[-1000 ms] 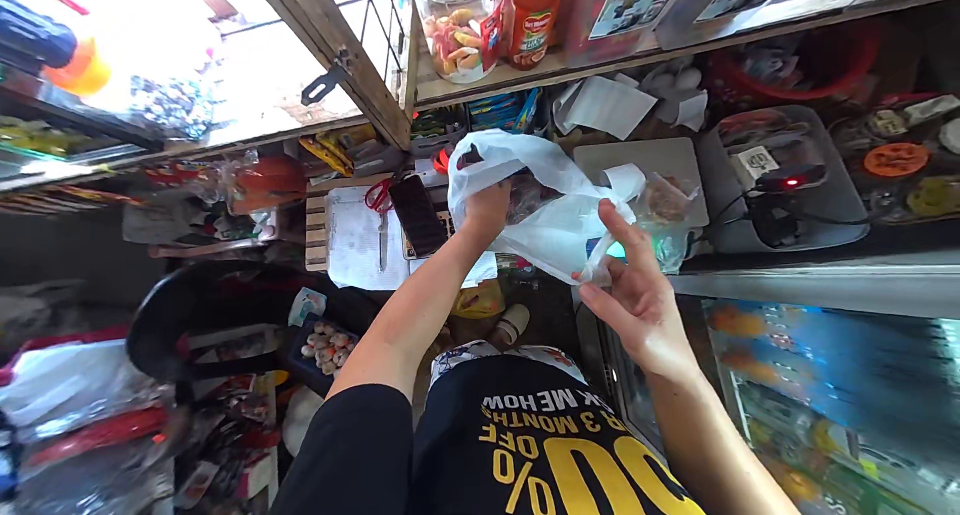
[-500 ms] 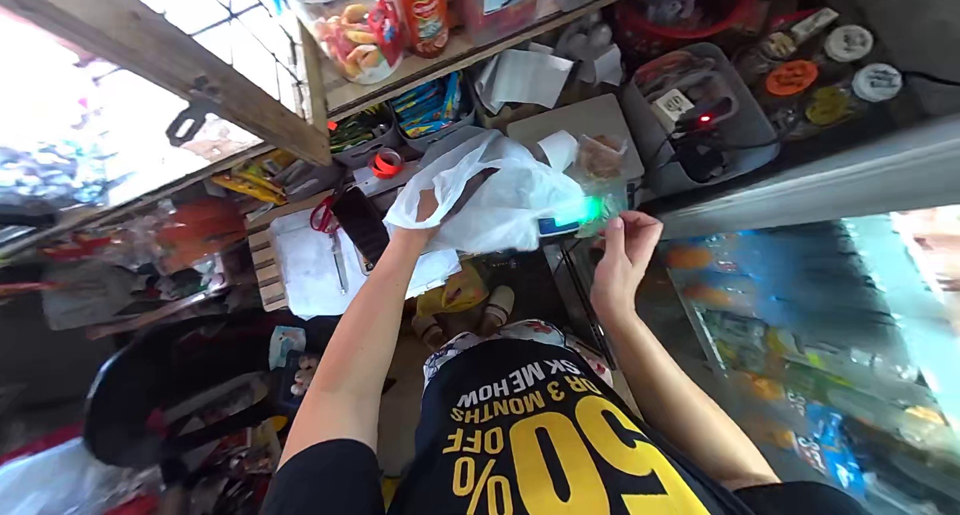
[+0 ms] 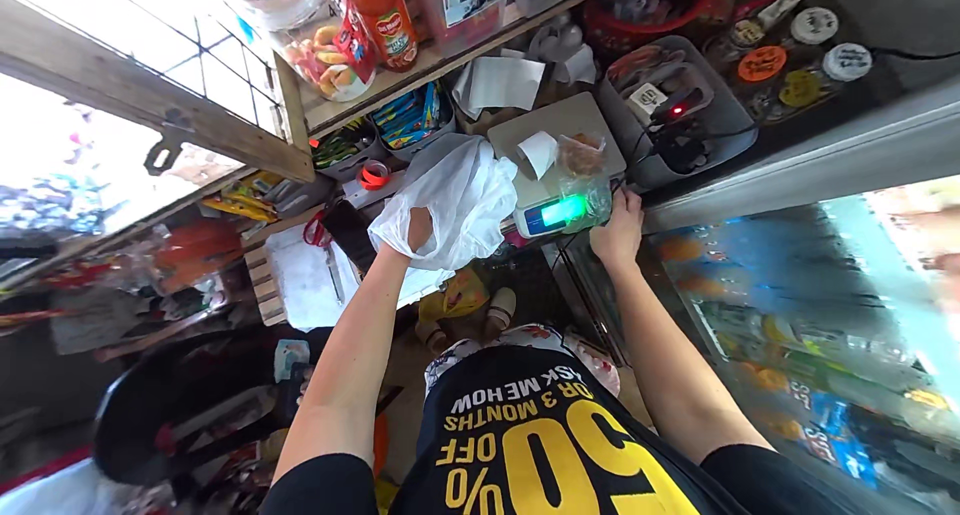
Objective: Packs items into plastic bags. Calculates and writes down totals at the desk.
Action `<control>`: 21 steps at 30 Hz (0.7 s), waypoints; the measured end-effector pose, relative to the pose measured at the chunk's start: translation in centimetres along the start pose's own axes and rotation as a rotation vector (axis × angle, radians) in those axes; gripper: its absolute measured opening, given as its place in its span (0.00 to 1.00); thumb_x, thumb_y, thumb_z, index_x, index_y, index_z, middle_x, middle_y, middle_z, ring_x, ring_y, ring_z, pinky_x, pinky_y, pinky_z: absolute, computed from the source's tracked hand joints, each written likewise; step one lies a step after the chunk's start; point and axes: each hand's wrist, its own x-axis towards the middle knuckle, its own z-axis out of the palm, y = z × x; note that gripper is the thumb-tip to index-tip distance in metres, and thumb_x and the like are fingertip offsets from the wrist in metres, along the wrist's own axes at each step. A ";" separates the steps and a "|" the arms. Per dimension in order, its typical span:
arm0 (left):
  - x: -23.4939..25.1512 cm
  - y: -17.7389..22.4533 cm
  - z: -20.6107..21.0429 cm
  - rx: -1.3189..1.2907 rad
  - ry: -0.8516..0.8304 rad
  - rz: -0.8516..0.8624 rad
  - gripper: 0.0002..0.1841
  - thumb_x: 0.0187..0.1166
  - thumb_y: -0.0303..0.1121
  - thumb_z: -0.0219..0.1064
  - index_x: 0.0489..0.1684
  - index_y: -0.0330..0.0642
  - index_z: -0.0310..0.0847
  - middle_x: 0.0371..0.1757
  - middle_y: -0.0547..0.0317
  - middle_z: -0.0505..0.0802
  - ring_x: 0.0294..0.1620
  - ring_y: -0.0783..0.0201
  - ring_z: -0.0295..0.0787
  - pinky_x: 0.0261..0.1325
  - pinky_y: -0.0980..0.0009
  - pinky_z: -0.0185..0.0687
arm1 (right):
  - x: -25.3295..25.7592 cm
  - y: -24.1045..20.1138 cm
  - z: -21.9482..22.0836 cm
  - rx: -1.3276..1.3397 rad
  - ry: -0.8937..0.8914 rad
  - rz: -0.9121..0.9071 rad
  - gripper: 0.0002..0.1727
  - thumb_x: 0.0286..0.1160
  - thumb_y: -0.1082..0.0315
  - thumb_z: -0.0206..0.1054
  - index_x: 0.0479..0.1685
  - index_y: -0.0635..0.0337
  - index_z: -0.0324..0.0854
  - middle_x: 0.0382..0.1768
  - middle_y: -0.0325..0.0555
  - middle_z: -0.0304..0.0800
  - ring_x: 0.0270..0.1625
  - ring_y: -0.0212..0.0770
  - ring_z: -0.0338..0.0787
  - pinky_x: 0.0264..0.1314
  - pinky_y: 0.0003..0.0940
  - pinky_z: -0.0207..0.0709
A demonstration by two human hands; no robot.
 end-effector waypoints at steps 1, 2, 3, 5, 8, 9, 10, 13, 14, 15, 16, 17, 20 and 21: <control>0.0 0.1 -0.1 -0.016 -0.012 -0.005 0.20 0.86 0.34 0.62 0.71 0.32 0.81 0.72 0.35 0.86 0.77 0.41 0.80 0.80 0.42 0.68 | -0.2 -0.5 -0.6 -0.017 -0.025 0.001 0.44 0.59 0.83 0.71 0.87 0.63 0.65 0.86 0.63 0.60 0.81 0.72 0.69 0.72 0.71 0.71; 0.0 0.1 -0.1 -0.039 -0.025 -0.007 0.20 0.86 0.33 0.62 0.71 0.31 0.81 0.71 0.34 0.86 0.77 0.40 0.80 0.80 0.41 0.67 | -0.2 -0.9 -1.0 -0.054 -0.051 0.001 0.43 0.59 0.83 0.71 0.85 0.65 0.66 0.86 0.64 0.59 0.81 0.73 0.69 0.70 0.72 0.72; -0.1 0.1 -0.1 -0.056 -0.027 -0.004 0.19 0.86 0.33 0.62 0.70 0.30 0.81 0.71 0.33 0.86 0.77 0.40 0.80 0.81 0.42 0.67 | -0.1 -1.0 -1.1 -0.100 -0.070 -0.010 0.42 0.60 0.83 0.72 0.84 0.67 0.66 0.87 0.65 0.58 0.80 0.74 0.69 0.68 0.73 0.74; -0.1 0.1 0.0 -0.064 -0.012 0.005 0.19 0.85 0.33 0.64 0.68 0.31 0.83 0.69 0.34 0.87 0.75 0.40 0.82 0.79 0.42 0.69 | 0.4 -0.9 -1.2 -0.161 -0.095 -0.037 0.40 0.61 0.82 0.72 0.82 0.69 0.68 0.89 0.64 0.54 0.82 0.74 0.67 0.68 0.73 0.74; 0.0 0.5 -1.2 -0.052 -0.085 -0.022 0.19 0.84 0.33 0.65 0.67 0.30 0.83 0.67 0.33 0.88 0.73 0.39 0.82 0.78 0.41 0.70 | 0.3 0.1 -2.4 -0.099 -0.133 -0.077 0.35 0.67 0.81 0.66 0.81 0.70 0.69 0.90 0.68 0.52 0.86 0.71 0.64 0.80 0.67 0.68; 0.1 0.5 -1.7 -0.044 -0.094 -0.013 0.18 0.84 0.32 0.64 0.65 0.29 0.83 0.65 0.32 0.89 0.71 0.38 0.83 0.76 0.40 0.71 | -0.6 0.3 -3.1 -0.041 -0.113 -0.094 0.32 0.69 0.80 0.64 0.79 0.73 0.71 0.86 0.72 0.59 0.84 0.69 0.67 0.82 0.62 0.67; 0.6 0.0 -2.0 -0.044 -0.051 0.022 0.17 0.83 0.32 0.64 0.63 0.30 0.85 0.63 0.33 0.90 0.69 0.39 0.85 0.74 0.40 0.73 | -1.8 0.1 -4.0 0.027 -0.066 -0.122 0.28 0.70 0.80 0.62 0.74 0.75 0.74 0.79 0.75 0.67 0.80 0.68 0.73 0.79 0.58 0.71; 2.2 -1.4 -3.8 -0.174 0.196 0.181 0.17 0.82 0.32 0.66 0.64 0.33 0.86 0.62 0.36 0.91 0.67 0.41 0.87 0.73 0.41 0.76 | -6.5 -3.5 -6.3 0.313 0.079 -0.384 0.22 0.76 0.69 0.62 0.65 0.78 0.75 0.60 0.72 0.81 0.60 0.56 0.85 0.58 0.44 0.82; 2.5 -1.3 -4.6 -0.211 0.230 0.208 0.19 0.81 0.33 0.68 0.66 0.33 0.85 0.64 0.36 0.91 0.69 0.41 0.86 0.75 0.42 0.75 | -7.9 -5.5 -6.9 0.438 0.028 -0.497 0.27 0.79 0.62 0.62 0.69 0.77 0.72 0.59 0.67 0.82 0.59 0.48 0.85 0.57 0.39 0.81; 2.8 -1.1 -5.2 -0.214 0.210 0.204 0.21 0.82 0.36 0.67 0.70 0.34 0.83 0.67 0.37 0.90 0.72 0.43 0.85 0.78 0.42 0.73 | -9.1 -7.5 -7.2 0.552 -0.091 -0.598 0.34 0.81 0.54 0.62 0.76 0.73 0.66 0.62 0.61 0.81 0.62 0.42 0.83 0.61 0.35 0.81; 2.9 -0.7 -6.0 -0.183 0.157 0.191 0.23 0.84 0.40 0.66 0.74 0.37 0.80 0.70 0.40 0.88 0.75 0.44 0.82 0.81 0.43 0.70 | -9.8 -9.6 -7.4 0.621 -0.236 -0.686 0.40 0.82 0.47 0.62 0.84 0.68 0.59 0.69 0.58 0.78 0.69 0.41 0.80 0.68 0.37 0.79; 2.8 0.0 -6.6 -0.145 0.102 0.185 0.25 0.86 0.44 0.64 0.76 0.39 0.79 0.72 0.41 0.87 0.78 0.45 0.80 0.82 0.43 0.68 | -10.3 -11.5 -7.5 0.631 -0.364 -0.750 0.46 0.79 0.40 0.62 0.90 0.61 0.55 0.77 0.58 0.72 0.77 0.44 0.75 0.74 0.43 0.75; 2.0 1.5 -6.7 -0.041 0.069 0.231 0.23 0.86 0.45 0.63 0.71 0.38 0.83 0.69 0.39 0.89 0.75 0.42 0.82 0.80 0.41 0.69 | -10.9 -16.4 -7.4 0.493 -0.514 -0.826 0.50 0.73 0.32 0.63 0.94 0.44 0.54 0.85 0.50 0.65 0.81 0.53 0.66 0.77 0.58 0.64; 1.7 1.9 -6.4 -0.038 0.074 0.226 0.22 0.86 0.43 0.64 0.70 0.37 0.83 0.68 0.38 0.89 0.74 0.41 0.82 0.79 0.40 0.68 | -11.0 -17.2 -7.2 0.482 -0.515 -0.818 0.46 0.74 0.34 0.64 0.93 0.42 0.59 0.84 0.48 0.69 0.80 0.52 0.68 0.77 0.58 0.65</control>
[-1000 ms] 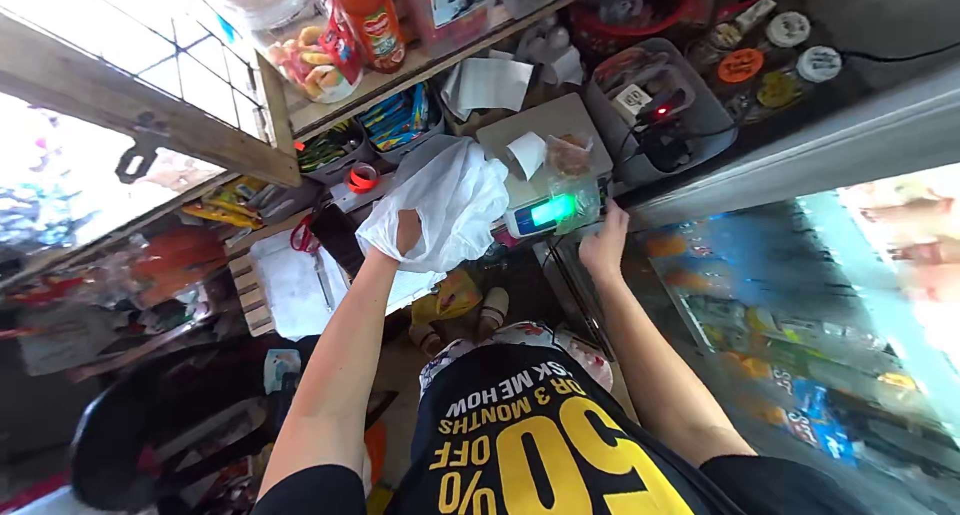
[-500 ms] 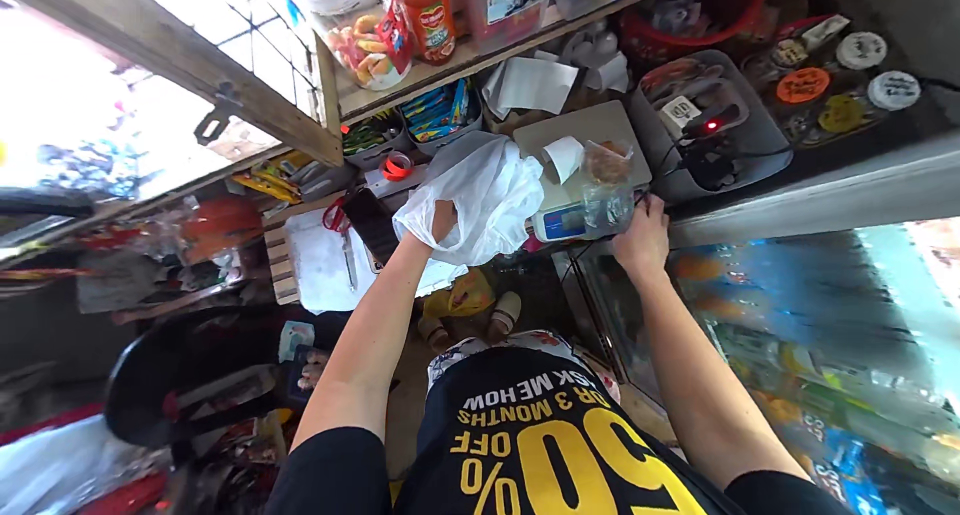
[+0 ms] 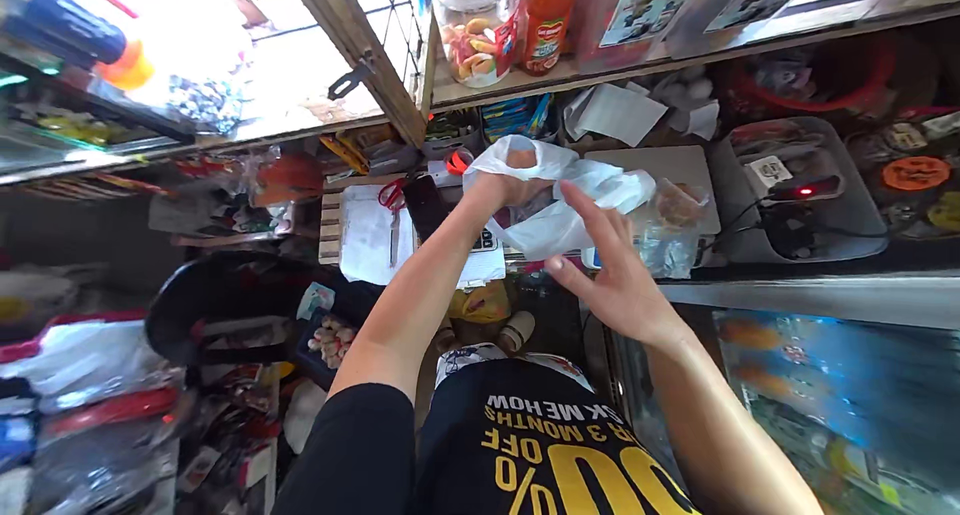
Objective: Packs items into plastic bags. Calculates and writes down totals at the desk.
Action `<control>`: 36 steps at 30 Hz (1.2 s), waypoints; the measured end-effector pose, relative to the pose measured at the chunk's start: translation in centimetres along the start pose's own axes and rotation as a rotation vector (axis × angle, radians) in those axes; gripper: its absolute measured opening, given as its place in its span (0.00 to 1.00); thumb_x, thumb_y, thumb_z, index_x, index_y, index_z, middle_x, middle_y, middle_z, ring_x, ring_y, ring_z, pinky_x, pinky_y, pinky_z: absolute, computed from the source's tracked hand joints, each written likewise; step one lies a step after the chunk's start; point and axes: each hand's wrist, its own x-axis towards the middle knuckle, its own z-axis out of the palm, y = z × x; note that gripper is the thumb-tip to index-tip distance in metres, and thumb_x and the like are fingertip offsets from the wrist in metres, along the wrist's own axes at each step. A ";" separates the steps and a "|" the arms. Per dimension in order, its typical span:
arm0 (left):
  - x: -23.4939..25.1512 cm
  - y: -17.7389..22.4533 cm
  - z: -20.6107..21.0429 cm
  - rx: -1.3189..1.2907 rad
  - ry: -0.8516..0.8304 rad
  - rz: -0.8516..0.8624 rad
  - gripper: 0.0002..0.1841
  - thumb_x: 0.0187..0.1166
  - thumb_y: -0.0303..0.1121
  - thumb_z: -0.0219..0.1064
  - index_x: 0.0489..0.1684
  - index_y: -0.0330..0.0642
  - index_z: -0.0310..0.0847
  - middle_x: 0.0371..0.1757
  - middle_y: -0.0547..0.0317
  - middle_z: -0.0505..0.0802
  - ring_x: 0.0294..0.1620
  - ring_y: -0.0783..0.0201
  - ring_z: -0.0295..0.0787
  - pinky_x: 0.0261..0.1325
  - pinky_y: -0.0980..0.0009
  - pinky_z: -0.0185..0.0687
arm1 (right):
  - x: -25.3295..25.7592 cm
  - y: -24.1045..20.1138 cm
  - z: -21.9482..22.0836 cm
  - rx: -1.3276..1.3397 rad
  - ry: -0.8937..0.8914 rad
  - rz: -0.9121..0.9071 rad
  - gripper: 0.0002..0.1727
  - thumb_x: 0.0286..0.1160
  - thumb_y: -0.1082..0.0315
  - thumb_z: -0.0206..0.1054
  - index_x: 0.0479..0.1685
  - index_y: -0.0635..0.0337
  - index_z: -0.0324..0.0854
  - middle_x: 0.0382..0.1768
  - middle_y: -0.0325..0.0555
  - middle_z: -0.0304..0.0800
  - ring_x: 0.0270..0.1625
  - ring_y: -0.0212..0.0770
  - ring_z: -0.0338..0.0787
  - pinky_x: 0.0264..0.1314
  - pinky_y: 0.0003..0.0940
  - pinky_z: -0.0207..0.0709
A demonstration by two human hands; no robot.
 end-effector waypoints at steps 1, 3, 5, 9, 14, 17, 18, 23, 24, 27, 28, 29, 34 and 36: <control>-0.2 0.1 0.5 -0.040 0.019 -0.007 0.22 0.86 0.43 0.64 0.69 0.37 0.84 0.68 0.39 0.89 0.74 0.42 0.82 0.80 0.41 0.68 | 0.3 -0.1 0.4 0.041 0.031 0.001 0.42 0.75 0.38 0.65 0.89 0.44 0.66 0.80 0.46 0.74 0.77 0.48 0.72 0.75 0.52 0.69; -0.6 -0.2 1.3 -0.104 0.056 -0.005 0.20 0.86 0.39 0.64 0.67 0.34 0.85 0.66 0.38 0.90 0.74 0.44 0.83 0.81 0.45 0.68 | 0.1 0.1 0.6 0.279 0.128 -0.045 0.30 0.78 0.51 0.69 0.79 0.49 0.77 0.74 0.41 0.82 0.74 0.38 0.81 0.72 0.38 0.80; -0.8 -1.7 1.8 -0.139 0.050 -0.019 0.18 0.83 0.35 0.66 0.62 0.31 0.86 0.63 0.36 0.91 0.71 0.42 0.84 0.78 0.45 0.71 | -0.9 0.1 0.4 0.608 0.158 -0.111 0.23 0.80 0.57 0.69 0.74 0.48 0.79 0.69 0.37 0.85 0.68 0.37 0.86 0.69 0.36 0.83; -1.0 -4.5 2.6 -0.232 0.188 -0.135 0.25 0.81 0.33 0.69 0.74 0.27 0.76 0.70 0.32 0.86 0.75 0.41 0.82 0.81 0.46 0.71 | -3.4 -0.7 -0.3 0.836 0.083 0.005 0.40 0.81 0.44 0.65 0.90 0.42 0.53 0.83 0.39 0.69 0.64 0.41 0.88 0.66 0.39 0.86; -1.0 -3.9 4.7 -0.111 0.179 -0.109 0.22 0.78 0.41 0.70 0.63 0.33 0.86 0.65 0.38 0.90 0.71 0.44 0.84 0.77 0.47 0.74 | -4.0 -0.1 0.1 0.753 0.090 0.038 0.44 0.82 0.40 0.62 0.92 0.47 0.46 0.84 0.42 0.64 0.64 0.41 0.88 0.65 0.38 0.87; -1.7 -1.2 5.9 -0.282 0.261 -0.215 0.21 0.82 0.33 0.68 0.66 0.26 0.82 0.69 0.33 0.87 0.75 0.44 0.81 0.81 0.51 0.70 | -3.5 0.0 -0.3 0.764 0.105 0.011 0.44 0.82 0.41 0.62 0.92 0.47 0.48 0.80 0.43 0.70 0.65 0.42 0.87 0.69 0.39 0.84; -1.8 -0.4 6.3 -0.306 0.317 -0.214 0.21 0.82 0.32 0.67 0.68 0.24 0.80 0.69 0.32 0.87 0.76 0.44 0.80 0.81 0.52 0.68 | -3.4 0.1 -0.4 0.766 0.112 0.000 0.43 0.83 0.42 0.62 0.92 0.46 0.49 0.80 0.42 0.70 0.66 0.42 0.86 0.70 0.40 0.84; -2.2 0.3 7.4 -0.615 0.442 -0.203 0.17 0.86 0.27 0.58 0.67 0.25 0.80 0.64 0.35 0.89 0.68 0.53 0.85 0.75 0.59 0.75 | -3.0 0.4 -1.5 0.738 0.119 -0.036 0.42 0.82 0.41 0.62 0.92 0.42 0.51 0.82 0.38 0.69 0.69 0.40 0.84 0.72 0.38 0.82; -2.2 0.1 7.4 -0.550 0.383 -0.213 0.18 0.86 0.29 0.59 0.68 0.27 0.80 0.65 0.36 0.89 0.70 0.51 0.84 0.77 0.57 0.74 | -2.9 0.4 -1.8 0.725 0.125 -0.039 0.41 0.82 0.41 0.62 0.92 0.43 0.52 0.82 0.37 0.69 0.67 0.38 0.85 0.71 0.37 0.82; -1.8 -0.4 5.4 -0.288 0.215 -0.169 0.19 0.80 0.33 0.68 0.63 0.27 0.84 0.62 0.35 0.91 0.68 0.45 0.86 0.74 0.49 0.75 | -2.6 0.2 -2.5 0.702 0.143 -0.043 0.40 0.81 0.39 0.62 0.89 0.42 0.55 0.85 0.33 0.63 0.65 0.34 0.84 0.70 0.36 0.81; -1.6 -0.4 4.4 -0.207 0.186 -0.122 0.18 0.79 0.35 0.68 0.58 0.28 0.86 0.59 0.35 0.92 0.65 0.43 0.88 0.71 0.46 0.76 | -2.5 0.1 -2.8 0.715 0.144 -0.046 0.40 0.81 0.39 0.62 0.89 0.42 0.56 0.85 0.32 0.62 0.62 0.33 0.84 0.69 0.37 0.81; -1.1 -0.5 3.5 -0.142 0.158 -0.084 0.18 0.79 0.37 0.69 0.56 0.29 0.88 0.58 0.35 0.93 0.64 0.42 0.88 0.71 0.45 0.76 | -2.3 -0.1 -3.1 0.722 0.140 -0.053 0.39 0.81 0.39 0.62 0.89 0.41 0.56 0.85 0.32 0.62 0.60 0.32 0.85 0.67 0.37 0.82; 4.1 -0.3 -0.7 -0.290 -0.066 0.089 0.25 0.84 0.41 0.67 0.73 0.32 0.78 0.69 0.36 0.87 0.74 0.45 0.82 0.79 0.46 0.70 | -2.0 -1.5 -4.6 0.696 0.068 -0.103 0.40 0.82 0.38 0.59 0.91 0.39 0.54 0.88 0.34 0.61 0.49 0.31 0.88 0.51 0.29 0.86; 5.8 -0.5 -2.0 -0.333 -0.022 0.131 0.36 0.88 0.45 0.63 0.91 0.36 0.57 0.84 0.35 0.74 0.86 0.43 0.69 0.88 0.46 0.59 | -2.4 -2.1 -4.6 0.660 0.036 -0.084 0.42 0.80 0.35 0.59 0.92 0.40 0.53 0.88 0.35 0.61 0.44 0.30 0.88 0.46 0.28 0.86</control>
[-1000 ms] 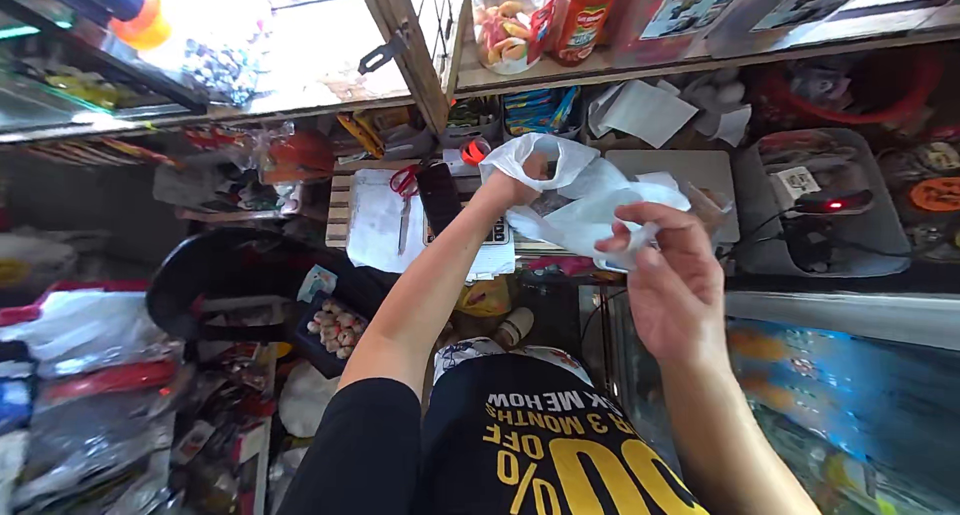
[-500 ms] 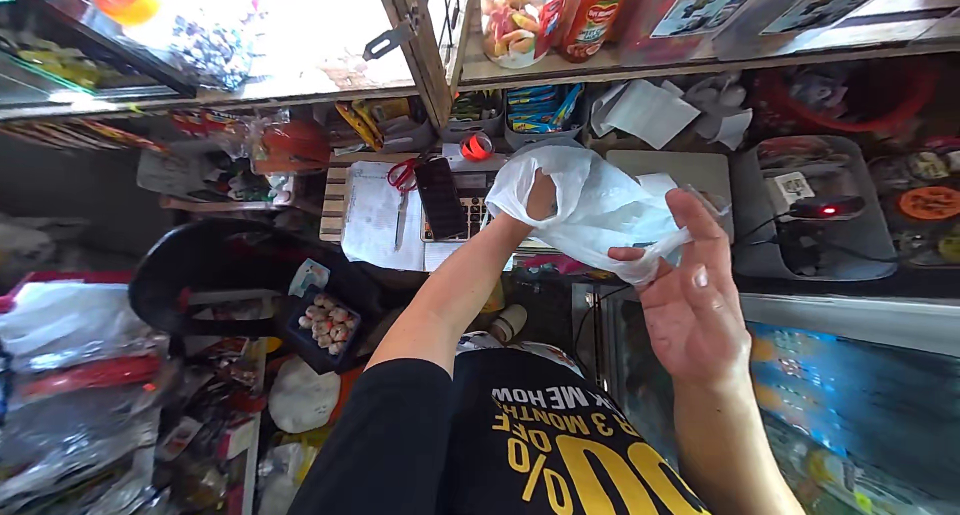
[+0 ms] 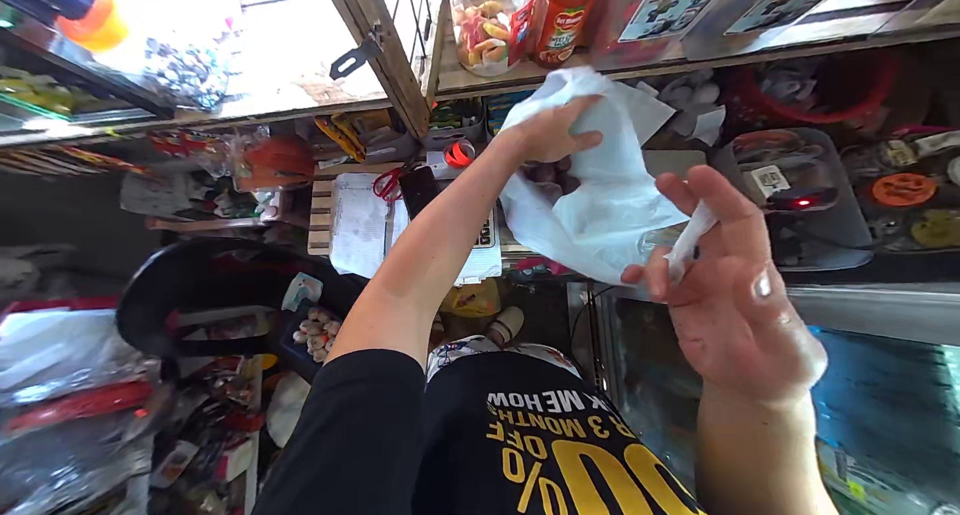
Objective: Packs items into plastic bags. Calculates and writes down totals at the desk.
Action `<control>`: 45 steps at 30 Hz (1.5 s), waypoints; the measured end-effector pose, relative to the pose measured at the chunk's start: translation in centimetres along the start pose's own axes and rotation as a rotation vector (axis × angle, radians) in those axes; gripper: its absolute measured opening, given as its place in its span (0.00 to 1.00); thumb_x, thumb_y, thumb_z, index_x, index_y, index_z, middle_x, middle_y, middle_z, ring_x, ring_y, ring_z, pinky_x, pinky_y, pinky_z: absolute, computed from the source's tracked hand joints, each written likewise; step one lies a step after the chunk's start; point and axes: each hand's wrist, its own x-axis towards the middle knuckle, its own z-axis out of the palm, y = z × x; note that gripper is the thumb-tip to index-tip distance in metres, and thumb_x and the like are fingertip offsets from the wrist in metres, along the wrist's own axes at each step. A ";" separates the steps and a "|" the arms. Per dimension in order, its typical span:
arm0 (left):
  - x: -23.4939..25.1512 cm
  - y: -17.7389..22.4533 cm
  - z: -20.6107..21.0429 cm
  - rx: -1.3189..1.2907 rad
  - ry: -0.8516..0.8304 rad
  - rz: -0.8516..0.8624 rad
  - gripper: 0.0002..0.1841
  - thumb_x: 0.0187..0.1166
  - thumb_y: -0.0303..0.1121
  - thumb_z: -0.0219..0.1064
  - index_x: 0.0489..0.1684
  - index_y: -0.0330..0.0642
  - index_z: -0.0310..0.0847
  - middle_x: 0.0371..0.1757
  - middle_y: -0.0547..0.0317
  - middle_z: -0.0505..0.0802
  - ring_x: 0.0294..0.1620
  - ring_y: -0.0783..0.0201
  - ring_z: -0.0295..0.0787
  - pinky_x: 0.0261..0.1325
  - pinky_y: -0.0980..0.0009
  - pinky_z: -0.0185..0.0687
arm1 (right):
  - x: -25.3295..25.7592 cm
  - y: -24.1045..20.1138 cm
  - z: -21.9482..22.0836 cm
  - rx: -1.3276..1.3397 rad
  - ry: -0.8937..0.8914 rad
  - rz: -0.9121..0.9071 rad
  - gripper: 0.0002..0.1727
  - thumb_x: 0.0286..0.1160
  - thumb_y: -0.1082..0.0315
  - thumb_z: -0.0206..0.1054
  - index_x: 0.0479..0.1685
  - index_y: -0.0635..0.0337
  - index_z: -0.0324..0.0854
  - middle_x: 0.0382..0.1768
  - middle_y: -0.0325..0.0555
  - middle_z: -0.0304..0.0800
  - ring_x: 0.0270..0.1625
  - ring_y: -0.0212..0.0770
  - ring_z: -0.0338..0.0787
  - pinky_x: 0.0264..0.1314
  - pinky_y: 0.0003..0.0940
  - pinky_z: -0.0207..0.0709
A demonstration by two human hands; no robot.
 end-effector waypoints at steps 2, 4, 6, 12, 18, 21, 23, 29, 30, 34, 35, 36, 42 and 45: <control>0.0 0.7 -1.0 0.058 0.026 -0.060 0.38 0.88 0.41 0.64 0.93 0.37 0.50 0.85 0.32 0.72 0.85 0.38 0.70 0.85 0.43 0.62 | -0.7 -0.4 0.3 -0.024 -0.011 0.023 0.43 0.81 0.34 0.57 0.92 0.42 0.50 0.87 0.36 0.63 0.42 0.29 0.88 0.44 0.26 0.86; -0.5 1.5 -1.2 0.203 -0.035 -0.142 0.30 0.82 0.34 0.68 0.81 0.31 0.67 0.77 0.29 0.78 0.78 0.34 0.75 0.78 0.38 0.69 | -1.3 -0.6 0.5 -0.027 0.022 0.050 0.42 0.84 0.36 0.56 0.92 0.44 0.50 0.82 0.36 0.70 0.41 0.29 0.88 0.45 0.26 0.87; -0.7 2.0 0.3 0.366 -0.202 -0.199 0.16 0.78 0.33 0.71 0.54 0.27 0.84 0.58 0.30 0.87 0.63 0.33 0.84 0.64 0.34 0.78 | -1.6 -0.5 0.6 -0.006 0.043 0.064 0.38 0.87 0.40 0.54 0.92 0.44 0.52 0.75 0.35 0.77 0.42 0.29 0.89 0.47 0.26 0.87; -1.8 -0.4 8.1 0.328 -0.226 -0.345 0.40 0.67 0.39 0.83 0.77 0.26 0.71 0.72 0.27 0.82 0.76 0.32 0.76 0.77 0.34 0.68 | -2.1 -0.2 0.8 0.007 0.066 0.091 0.36 0.88 0.42 0.54 0.91 0.47 0.54 0.70 0.38 0.80 0.44 0.31 0.89 0.50 0.27 0.87; -0.9 -0.4 7.8 0.367 -0.460 -0.283 0.18 0.86 0.37 0.61 0.58 0.28 0.86 0.63 0.31 0.88 0.71 0.34 0.82 0.70 0.33 0.72 | -2.9 0.1 0.8 -0.005 0.104 0.112 0.36 0.89 0.44 0.53 0.91 0.50 0.53 0.58 0.37 0.86 0.42 0.31 0.90 0.52 0.28 0.88; -0.8 -0.3 6.1 0.098 -0.442 -0.312 0.21 0.95 0.33 0.46 0.70 0.23 0.75 0.66 0.29 0.86 0.69 0.41 0.85 0.74 0.45 0.75 | -2.8 0.4 0.8 -0.018 0.111 0.103 0.35 0.90 0.46 0.52 0.91 0.49 0.53 0.57 0.37 0.86 0.44 0.31 0.90 0.55 0.29 0.88; -0.8 -0.3 5.1 -0.045 -0.394 -0.376 0.23 0.97 0.35 0.41 0.74 0.25 0.70 0.63 0.32 0.86 0.60 0.47 0.89 0.68 0.52 0.80 | -2.8 0.5 0.8 -0.020 0.108 0.110 0.34 0.90 0.46 0.51 0.91 0.50 0.53 0.53 0.38 0.87 0.44 0.32 0.90 0.57 0.30 0.87; -1.5 -0.5 4.6 0.017 -0.253 -0.159 0.45 0.71 0.41 0.81 0.88 0.42 0.58 0.74 0.28 0.80 0.70 0.32 0.82 0.70 0.35 0.77 | -2.4 0.7 0.7 -0.005 0.099 0.094 0.34 0.89 0.46 0.53 0.90 0.50 0.55 0.47 0.36 0.88 0.44 0.31 0.90 0.56 0.28 0.87; -1.8 -0.1 4.9 0.108 -0.309 -0.101 0.49 0.63 0.39 0.86 0.89 0.50 0.61 0.77 0.23 0.74 0.70 0.26 0.79 0.67 0.31 0.76 | -2.3 0.6 0.6 -0.001 0.101 0.081 0.35 0.89 0.46 0.55 0.90 0.49 0.55 0.47 0.36 0.88 0.44 0.31 0.90 0.56 0.27 0.87; -3.6 -0.2 6.6 0.339 -0.216 -0.097 0.17 0.76 0.27 0.70 0.63 0.38 0.86 0.70 0.33 0.84 0.69 0.34 0.82 0.69 0.37 0.77 | -1.7 -0.1 0.1 0.001 0.121 0.037 0.36 0.86 0.44 0.58 0.89 0.47 0.57 0.55 0.36 0.86 0.45 0.32 0.89 0.56 0.28 0.86; -4.0 -0.3 6.7 0.309 -0.129 -0.126 0.19 0.84 0.33 0.63 0.68 0.32 0.80 0.63 0.33 0.89 0.66 0.35 0.86 0.69 0.39 0.77 | -1.6 -0.2 -0.1 -0.005 0.117 0.033 0.36 0.86 0.44 0.58 0.90 0.46 0.57 0.59 0.36 0.85 0.47 0.31 0.89 0.56 0.28 0.86; -3.9 -0.5 6.7 0.312 -0.096 -0.134 0.21 0.87 0.37 0.60 0.71 0.31 0.77 0.60 0.33 0.90 0.66 0.36 0.87 0.70 0.40 0.76 | -1.6 -0.2 -0.2 -0.013 0.123 0.035 0.35 0.86 0.44 0.59 0.89 0.45 0.58 0.59 0.35 0.85 0.47 0.31 0.89 0.56 0.28 0.87; -2.1 -3.2 4.7 0.147 0.025 0.271 0.06 0.72 0.24 0.73 0.42 0.35 0.95 0.68 0.37 0.87 0.74 0.37 0.78 0.78 0.42 0.67 | -2.0 0.4 0.3 -0.001 0.126 0.110 0.29 0.90 0.52 0.54 0.88 0.46 0.61 0.49 0.37 0.88 0.43 0.31 0.90 0.54 0.26 0.87; -2.6 -1.9 2.8 -0.060 0.129 0.135 0.11 0.82 0.25 0.64 0.53 0.29 0.89 0.57 0.40 0.93 0.65 0.47 0.87 0.73 0.49 0.75 | -2.0 0.8 0.3 -0.001 0.156 0.121 0.29 0.89 0.55 0.54 0.88 0.46 0.61 0.55 0.37 0.87 0.45 0.31 0.90 0.56 0.27 0.86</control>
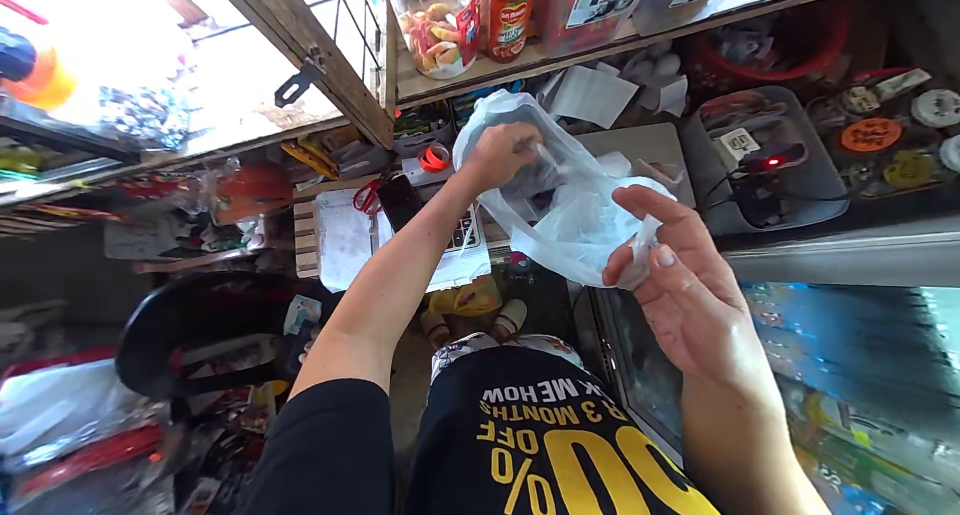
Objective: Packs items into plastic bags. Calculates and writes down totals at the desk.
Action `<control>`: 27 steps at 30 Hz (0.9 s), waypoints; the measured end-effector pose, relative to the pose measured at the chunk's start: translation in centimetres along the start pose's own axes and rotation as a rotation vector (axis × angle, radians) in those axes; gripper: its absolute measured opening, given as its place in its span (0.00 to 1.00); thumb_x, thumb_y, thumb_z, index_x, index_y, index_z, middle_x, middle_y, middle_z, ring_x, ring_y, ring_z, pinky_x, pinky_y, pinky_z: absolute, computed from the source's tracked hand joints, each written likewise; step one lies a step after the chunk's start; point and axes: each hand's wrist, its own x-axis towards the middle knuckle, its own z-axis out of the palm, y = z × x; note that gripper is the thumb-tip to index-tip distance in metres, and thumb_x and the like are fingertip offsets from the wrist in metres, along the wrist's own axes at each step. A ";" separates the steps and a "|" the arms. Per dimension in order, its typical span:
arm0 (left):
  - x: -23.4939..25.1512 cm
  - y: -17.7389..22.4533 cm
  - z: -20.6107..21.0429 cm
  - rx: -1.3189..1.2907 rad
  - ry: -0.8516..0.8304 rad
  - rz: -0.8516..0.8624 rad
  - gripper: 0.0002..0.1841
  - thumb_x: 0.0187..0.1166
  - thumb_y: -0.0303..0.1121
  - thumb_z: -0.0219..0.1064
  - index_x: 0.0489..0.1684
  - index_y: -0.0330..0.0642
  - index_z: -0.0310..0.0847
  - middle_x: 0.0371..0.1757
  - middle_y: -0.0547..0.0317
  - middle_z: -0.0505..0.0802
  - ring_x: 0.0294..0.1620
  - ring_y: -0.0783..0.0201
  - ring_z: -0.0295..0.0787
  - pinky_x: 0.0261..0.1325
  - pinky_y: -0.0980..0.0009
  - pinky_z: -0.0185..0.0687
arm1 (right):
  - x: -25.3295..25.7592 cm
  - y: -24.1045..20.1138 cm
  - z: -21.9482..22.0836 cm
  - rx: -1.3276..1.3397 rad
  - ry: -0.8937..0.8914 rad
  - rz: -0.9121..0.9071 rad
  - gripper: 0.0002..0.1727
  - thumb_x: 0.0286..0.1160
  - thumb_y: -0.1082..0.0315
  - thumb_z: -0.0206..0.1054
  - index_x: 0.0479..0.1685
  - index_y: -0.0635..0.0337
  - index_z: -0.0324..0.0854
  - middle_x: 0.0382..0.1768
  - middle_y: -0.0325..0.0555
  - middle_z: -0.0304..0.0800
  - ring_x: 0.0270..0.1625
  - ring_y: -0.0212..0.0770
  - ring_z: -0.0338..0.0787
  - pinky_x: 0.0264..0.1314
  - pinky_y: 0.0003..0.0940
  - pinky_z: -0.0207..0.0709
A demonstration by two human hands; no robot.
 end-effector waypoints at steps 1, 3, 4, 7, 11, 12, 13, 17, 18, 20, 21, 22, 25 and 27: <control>0.0 0.2 -0.2 -0.057 0.020 -0.072 0.11 0.85 0.27 0.62 0.55 0.29 0.86 0.55 0.40 0.92 0.61 0.49 0.89 0.70 0.50 0.77 | 0.1 0.1 0.0 -0.007 0.010 0.001 0.28 0.89 0.56 0.54 0.88 0.46 0.60 0.57 0.37 0.86 0.46 0.31 0.90 0.57 0.27 0.87; 0.0 0.1 -0.4 -0.145 0.067 -0.178 0.11 0.87 0.28 0.60 0.57 0.29 0.81 0.52 0.39 0.90 0.56 0.49 0.87 0.65 0.50 0.77 | 0.2 0.3 -0.1 -0.014 0.033 0.009 0.28 0.89 0.56 0.55 0.87 0.46 0.61 0.55 0.36 0.87 0.48 0.31 0.91 0.59 0.28 0.86; 0.0 -0.1 -0.4 -0.215 0.134 -0.220 0.12 0.87 0.27 0.59 0.59 0.28 0.81 0.53 0.38 0.90 0.57 0.50 0.87 0.65 0.51 0.78 | 0.3 0.4 -0.2 -0.016 0.037 0.016 0.29 0.89 0.55 0.55 0.88 0.46 0.61 0.54 0.36 0.87 0.48 0.32 0.90 0.60 0.29 0.86; 0.1 -0.7 -0.2 -0.500 0.276 -0.387 0.17 0.92 0.31 0.54 0.71 0.31 0.76 0.62 0.43 0.87 0.62 0.59 0.85 0.67 0.57 0.81 | 0.4 0.7 -0.3 -0.020 0.053 0.047 0.29 0.88 0.55 0.54 0.87 0.46 0.62 0.58 0.38 0.86 0.52 0.33 0.89 0.64 0.31 0.84; 0.0 -0.7 0.2 -0.236 0.102 -0.420 0.22 0.95 0.35 0.45 0.78 0.30 0.67 0.67 0.32 0.85 0.70 0.43 0.83 0.73 0.46 0.74 | 0.3 1.2 0.1 -0.028 0.040 0.072 0.30 0.88 0.56 0.54 0.89 0.48 0.61 0.61 0.40 0.85 0.55 0.33 0.89 0.67 0.31 0.82; -0.1 -1.0 0.2 -0.193 0.067 -0.356 0.22 0.94 0.38 0.49 0.77 0.32 0.68 0.68 0.32 0.84 0.72 0.41 0.81 0.74 0.44 0.73 | 0.4 1.3 0.2 -0.026 0.035 0.069 0.30 0.88 0.56 0.54 0.89 0.49 0.60 0.61 0.41 0.85 0.56 0.33 0.89 0.68 0.31 0.82; -0.3 -1.3 0.0 -0.153 0.017 -0.286 0.24 0.90 0.41 0.58 0.77 0.34 0.70 0.73 0.30 0.81 0.77 0.37 0.76 0.78 0.39 0.69 | 0.4 1.4 0.3 -0.023 0.030 0.064 0.30 0.88 0.57 0.53 0.89 0.50 0.60 0.61 0.41 0.85 0.55 0.34 0.89 0.68 0.31 0.82; -1.1 -1.8 0.5 0.224 -0.185 -0.084 0.20 0.65 0.30 0.83 0.54 0.36 0.88 0.71 0.22 0.74 0.69 0.25 0.75 0.69 0.35 0.77 | 0.3 1.4 0.3 -0.013 0.039 0.055 0.29 0.88 0.59 0.53 0.88 0.50 0.60 0.58 0.42 0.86 0.55 0.34 0.89 0.68 0.32 0.81; -1.1 -1.9 0.6 0.337 -0.201 -0.023 0.11 0.71 0.25 0.78 0.48 0.35 0.89 0.68 0.26 0.77 0.62 0.31 0.84 0.64 0.42 0.83 | 0.3 1.4 0.2 -0.012 0.043 0.055 0.29 0.88 0.59 0.53 0.88 0.50 0.61 0.57 0.41 0.87 0.55 0.34 0.89 0.68 0.32 0.81; -0.9 -1.7 0.3 0.451 -0.197 0.019 0.07 0.78 0.20 0.68 0.48 0.31 0.89 0.69 0.29 0.80 0.59 0.35 0.88 0.62 0.44 0.86 | 0.4 1.3 0.2 -0.017 0.043 0.053 0.29 0.88 0.59 0.53 0.88 0.50 0.60 0.57 0.41 0.87 0.55 0.33 0.89 0.68 0.31 0.81; -0.6 -1.5 0.0 0.457 -0.173 0.022 0.07 0.79 0.21 0.68 0.48 0.31 0.89 0.70 0.30 0.80 0.62 0.35 0.87 0.63 0.43 0.85 | 0.5 1.2 0.2 -0.023 0.041 0.055 0.30 0.87 0.59 0.53 0.88 0.50 0.60 0.58 0.41 0.87 0.55 0.33 0.89 0.68 0.31 0.81; -0.4 -1.2 -0.4 0.434 -0.124 0.036 0.07 0.79 0.24 0.69 0.47 0.32 0.90 0.70 0.32 0.81 0.66 0.35 0.84 0.66 0.42 0.83 | 0.6 1.1 0.2 -0.029 0.035 0.057 0.30 0.87 0.59 0.54 0.89 0.49 0.60 0.60 0.40 0.86 0.56 0.33 0.89 0.68 0.31 0.81; 0.5 0.4 -2.0 0.275 0.083 0.129 0.08 0.80 0.30 0.68 0.43 0.35 0.91 0.68 0.41 0.85 0.73 0.40 0.80 0.71 0.42 0.78 | 1.3 0.7 0.3 -0.021 0.019 0.061 0.30 0.87 0.60 0.54 0.89 0.47 0.60 0.63 0.39 0.86 0.58 0.33 0.89 0.69 0.32 0.82; 0.8 1.5 -2.6 0.219 0.137 0.092 0.11 0.87 0.32 0.62 0.48 0.32 0.86 0.61 0.43 0.88 0.65 0.43 0.85 0.66 0.44 0.81 | 1.7 0.7 0.5 -0.017 0.031 0.072 0.30 0.87 0.61 0.53 0.89 0.47 0.59 0.62 0.40 0.86 0.58 0.34 0.89 0.69 0.33 0.82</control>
